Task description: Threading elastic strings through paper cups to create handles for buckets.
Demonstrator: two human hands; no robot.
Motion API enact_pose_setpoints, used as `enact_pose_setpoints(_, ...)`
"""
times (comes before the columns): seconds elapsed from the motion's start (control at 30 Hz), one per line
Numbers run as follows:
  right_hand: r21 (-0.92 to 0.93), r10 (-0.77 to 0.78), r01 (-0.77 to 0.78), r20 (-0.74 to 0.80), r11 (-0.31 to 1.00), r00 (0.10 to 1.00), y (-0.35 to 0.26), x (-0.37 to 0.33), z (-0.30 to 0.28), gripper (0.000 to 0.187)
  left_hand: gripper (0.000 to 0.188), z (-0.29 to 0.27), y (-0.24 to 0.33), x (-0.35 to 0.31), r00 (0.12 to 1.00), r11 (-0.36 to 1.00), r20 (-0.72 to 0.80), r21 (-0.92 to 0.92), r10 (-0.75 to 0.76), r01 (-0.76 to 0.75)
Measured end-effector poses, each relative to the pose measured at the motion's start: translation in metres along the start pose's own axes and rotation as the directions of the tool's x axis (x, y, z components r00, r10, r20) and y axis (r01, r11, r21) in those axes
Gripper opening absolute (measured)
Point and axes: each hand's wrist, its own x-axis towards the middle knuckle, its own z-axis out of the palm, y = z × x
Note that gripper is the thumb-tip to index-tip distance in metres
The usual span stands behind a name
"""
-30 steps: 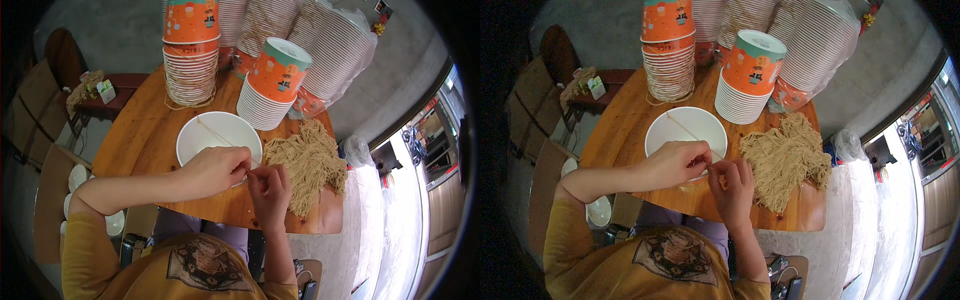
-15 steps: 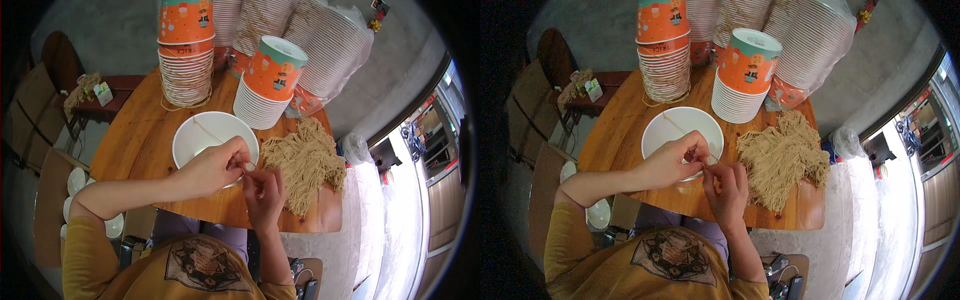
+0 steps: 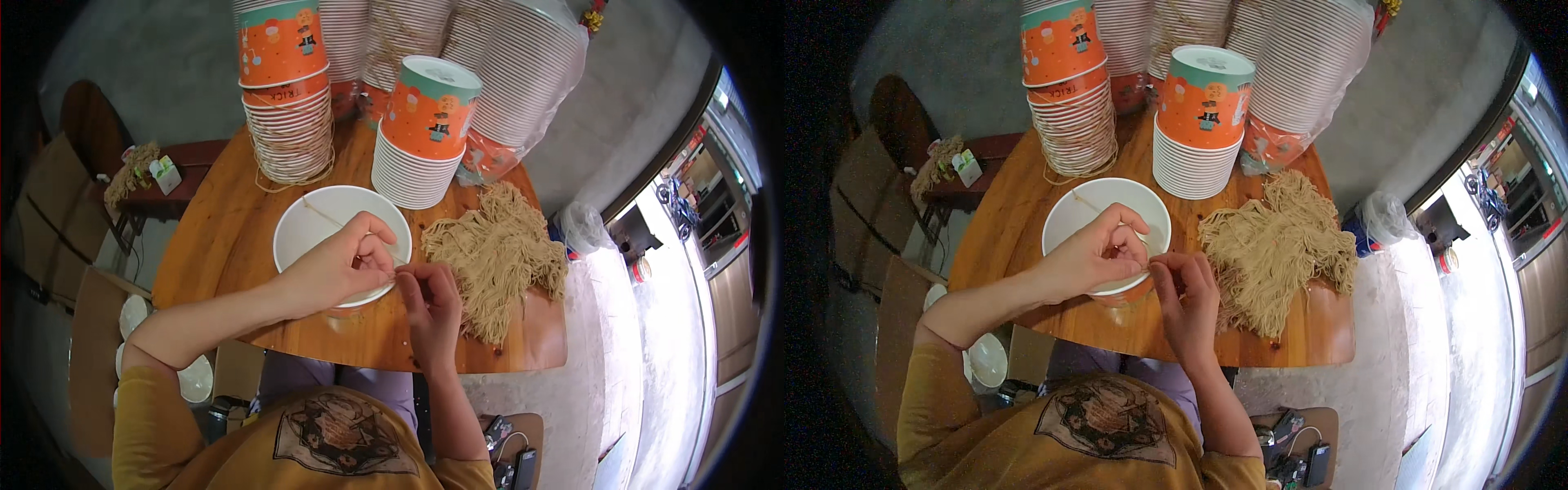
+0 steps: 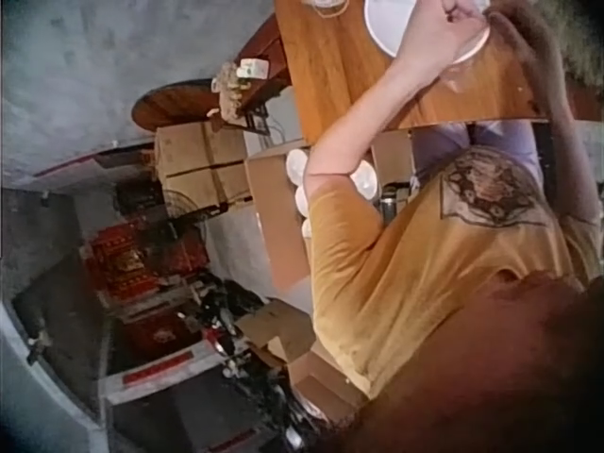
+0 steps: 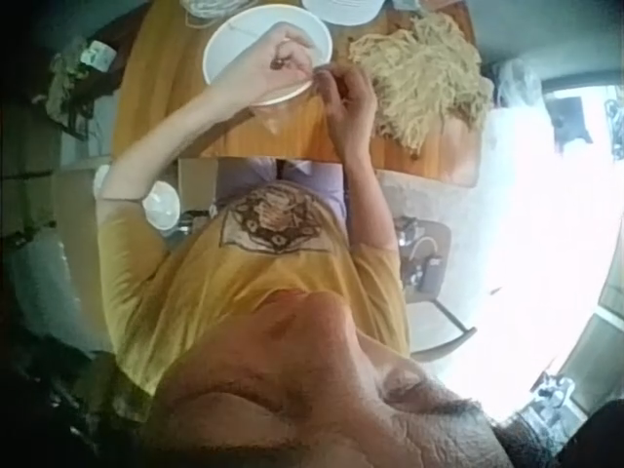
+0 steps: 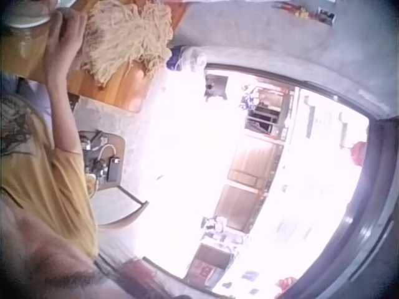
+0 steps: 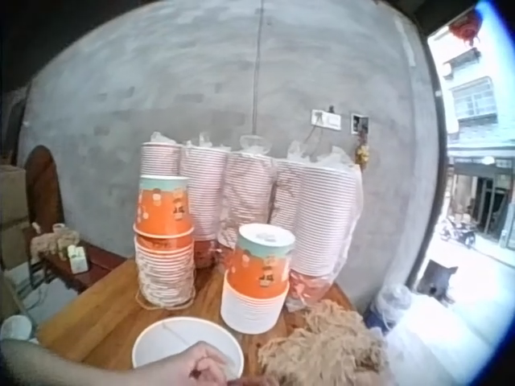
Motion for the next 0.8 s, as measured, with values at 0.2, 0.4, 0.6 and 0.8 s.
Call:
enact_pose_setpoints(0.2, -0.071, -0.037, 0.035, -0.029, 0.997, 0.999, -0.008, 0.002, -0.004, 0.015, 0.038, -0.004, -0.002, 0.004, 0.998, 0.989, 0.035, -0.136, -0.051, 0.056)
enact_pose_setpoints(0.4, -0.418, -0.415, 0.426, 0.123, 0.802, 0.902, -0.004, 0.009, -0.015, 0.028, 0.036, -0.004, -0.004, 0.004, 0.997, 0.988, 0.043, -0.134, -0.066, 0.071)
enact_pose_setpoints(0.6, -0.525, -0.517, 0.563, 0.248, 0.639, 0.819, -0.012, 0.019, -0.018, 0.022, 0.037, -0.001, -0.002, 0.004, 1.0, 1.0, 0.025, -0.021, -0.016, 0.017)
enact_pose_setpoints(0.8, 0.049, 0.249, -0.281, 0.341, 0.958, 0.907, -0.014, 0.027, -0.022, 0.007, 0.035, 0.0, -0.005, 0.004, 1.0, 0.998, 0.003, 0.069, 0.004, -0.004)
